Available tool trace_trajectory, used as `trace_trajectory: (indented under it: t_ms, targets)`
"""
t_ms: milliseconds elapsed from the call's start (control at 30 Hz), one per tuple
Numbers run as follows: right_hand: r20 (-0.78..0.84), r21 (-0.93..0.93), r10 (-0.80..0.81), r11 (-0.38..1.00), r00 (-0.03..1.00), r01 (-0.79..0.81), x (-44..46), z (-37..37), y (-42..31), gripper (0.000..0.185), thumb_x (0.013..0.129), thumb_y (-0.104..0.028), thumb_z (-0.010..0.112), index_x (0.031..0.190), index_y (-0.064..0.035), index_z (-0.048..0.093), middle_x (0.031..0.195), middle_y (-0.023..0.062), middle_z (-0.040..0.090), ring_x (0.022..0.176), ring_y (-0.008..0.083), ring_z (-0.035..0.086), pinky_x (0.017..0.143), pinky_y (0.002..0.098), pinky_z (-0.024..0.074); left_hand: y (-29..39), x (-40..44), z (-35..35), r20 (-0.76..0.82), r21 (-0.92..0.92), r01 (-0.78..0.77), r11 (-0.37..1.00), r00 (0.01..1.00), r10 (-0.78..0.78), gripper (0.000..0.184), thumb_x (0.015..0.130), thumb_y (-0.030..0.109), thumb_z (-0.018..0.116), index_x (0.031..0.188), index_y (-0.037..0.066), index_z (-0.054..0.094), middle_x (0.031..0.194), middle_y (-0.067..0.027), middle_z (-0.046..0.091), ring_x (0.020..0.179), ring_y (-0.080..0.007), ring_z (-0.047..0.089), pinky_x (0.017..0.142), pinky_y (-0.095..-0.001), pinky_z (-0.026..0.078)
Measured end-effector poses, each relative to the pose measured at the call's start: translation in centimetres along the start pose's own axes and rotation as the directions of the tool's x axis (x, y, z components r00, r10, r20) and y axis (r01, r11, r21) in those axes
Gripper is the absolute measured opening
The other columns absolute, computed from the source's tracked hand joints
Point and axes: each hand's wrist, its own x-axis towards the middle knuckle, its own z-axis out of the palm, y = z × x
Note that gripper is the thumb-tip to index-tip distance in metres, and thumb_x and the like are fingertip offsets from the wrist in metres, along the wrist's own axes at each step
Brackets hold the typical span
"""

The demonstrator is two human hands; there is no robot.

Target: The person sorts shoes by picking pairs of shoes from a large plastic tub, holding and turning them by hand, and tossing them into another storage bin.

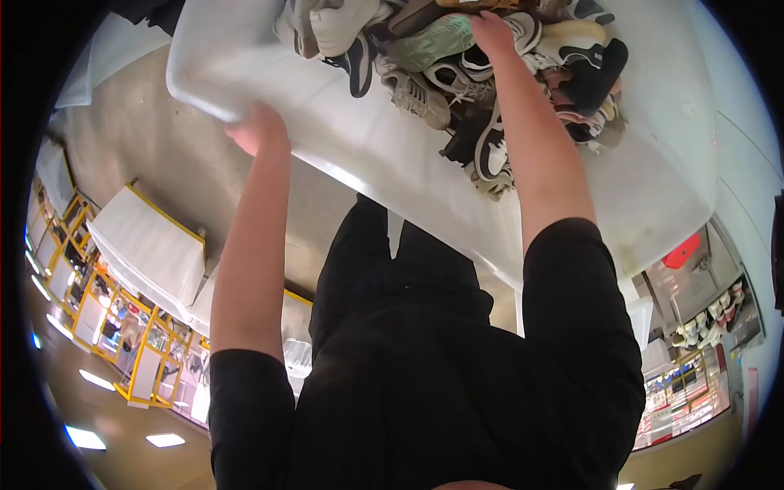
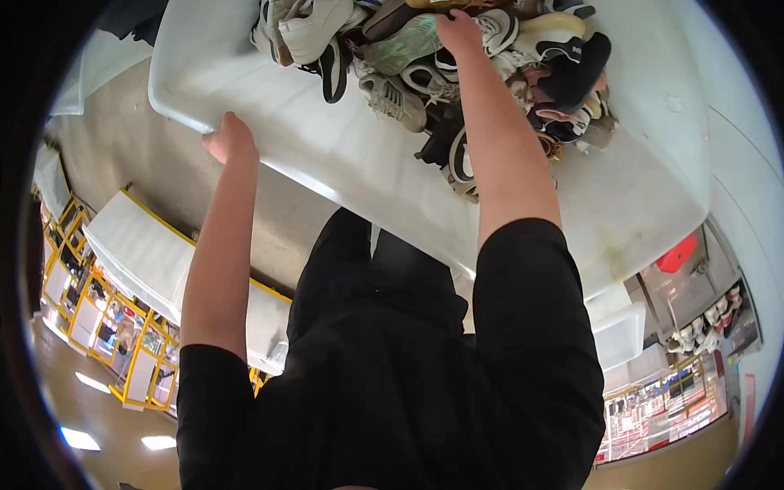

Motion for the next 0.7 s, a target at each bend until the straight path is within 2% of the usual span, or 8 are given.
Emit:
trace_trajectory:
  t_ms: [200,233,267,300,367,533,600,700]
  targets:
    - [0.259,-0.147,0.325,0.944,0.909,-0.295,0.8,-0.2,-9.1,0.074,0.092,-0.057,0.067,0.14,-0.0008,0.062,0.133,0.0264,0.066,0.125,0.0417,0.064,0.106,0.0509,0.0512,-0.2,0.5,0.0,0.024,0.036,0.038,0.999,0.999,-0.038,0.072,0.09,0.024,0.066,0.149,-0.004,0.038,0.142,-0.0227,0.056,0.124,-0.0383,0.062,0.103,-0.0451,0.053]
    - [-0.045,-0.122,0.229,0.965,0.972,-0.233,-0.4,3.9,-6.3,0.078,0.085,-0.067,0.066,0.112,0.0058,0.076,0.119,0.0301,0.072,0.117,0.0445,0.068,0.104,0.0496,0.0511,-0.4,0.5,0.1,0.03,0.035,0.044,0.998,0.999,-0.045,0.072,0.09,0.024,0.066,0.149,-0.004,0.038,0.142,-0.0227,0.056,0.124,-0.0383,0.062,0.103,-0.0451,0.053]
    - [0.125,-0.111,0.355,0.933,0.927,-0.342,-2.1,3.6,-8.0,0.074,0.082,-0.059,0.072,0.119,0.0056,0.071,0.115,0.0299,0.073,0.115,0.0427,0.069,0.101,0.0487,0.0526,-0.5,0.4,0.1,0.017,0.056,0.022,0.998,1.0,-0.023,0.072,0.09,0.024,0.066,0.15,-0.005,0.038,0.142,-0.0234,0.056,0.124,-0.0386,0.062,0.103,-0.0451,0.053]
    - [0.074,-0.007,0.457,0.889,0.887,-0.457,-4.4,4.4,-9.0,0.075,0.077,-0.05,0.078,0.127,0.0009,0.06,0.117,0.0293,0.071,0.113,0.0437,0.069,0.098,0.0484,0.0547,-0.3,0.4,0.3,0.005,0.071,-0.005,0.997,1.0,0.004,0.073,0.09,0.024,0.066,0.15,-0.005,0.037,0.142,-0.024,0.055,0.124,-0.0388,0.062,0.103,-0.0452,0.053]
    - [0.123,0.131,0.459,0.871,0.88,-0.473,-8.1,2.2,-12.4,0.085,0.073,-0.044,0.085,0.137,-0.002,0.047,0.134,0.0311,0.062,0.116,0.0454,0.066,0.098,0.0463,0.0552,-0.1,0.3,0.7,0.022,0.042,0.0,0.999,1.0,-0.001,0.073,0.09,0.024,0.066,0.15,-0.005,0.037,0.143,-0.0244,0.055,0.124,-0.0393,0.062,0.103,-0.0457,0.053]
    - [0.2,0.221,0.433,0.854,0.879,-0.471,-12.2,3.3,-11.4,0.095,0.07,-0.047,0.09,0.143,-0.0015,0.05,0.127,0.0218,0.068,0.112,0.0339,0.071,0.092,0.0411,0.057,0.7,-0.1,0.7,0.008,0.111,-0.032,0.993,0.999,0.031,0.074,0.09,0.026,0.064,0.151,-0.006,0.036,0.143,-0.0254,0.055,0.125,-0.0405,0.062,0.104,-0.0477,0.052]
    - [0.391,0.087,0.415,0.872,0.822,-0.482,-13.7,2.7,-12.6,0.086,0.069,-0.047,0.09,0.137,-0.0027,0.062,0.118,0.0192,0.073,0.111,0.031,0.072,0.092,0.0388,0.0562,1.3,-0.3,0.7,0.015,0.168,-0.009,0.986,1.0,0.007,0.075,0.091,0.026,0.063,0.152,-0.006,0.034,0.142,-0.0265,0.057,0.125,-0.0417,0.061,0.105,-0.049,0.051]
    - [0.502,0.189,0.245,0.905,0.83,-0.382,-16.0,4.8,-10.3,0.072,0.069,-0.048,0.091,0.12,-0.0012,0.072,0.113,0.0188,0.076,0.108,0.0289,0.073,0.094,0.0385,0.0556,1.8,-0.5,0.3,0.011,0.168,-0.021,0.986,1.0,0.019,0.075,0.091,0.026,0.063,0.152,-0.006,0.033,0.141,-0.0277,0.057,0.126,-0.0424,0.061,0.106,-0.0494,0.051]
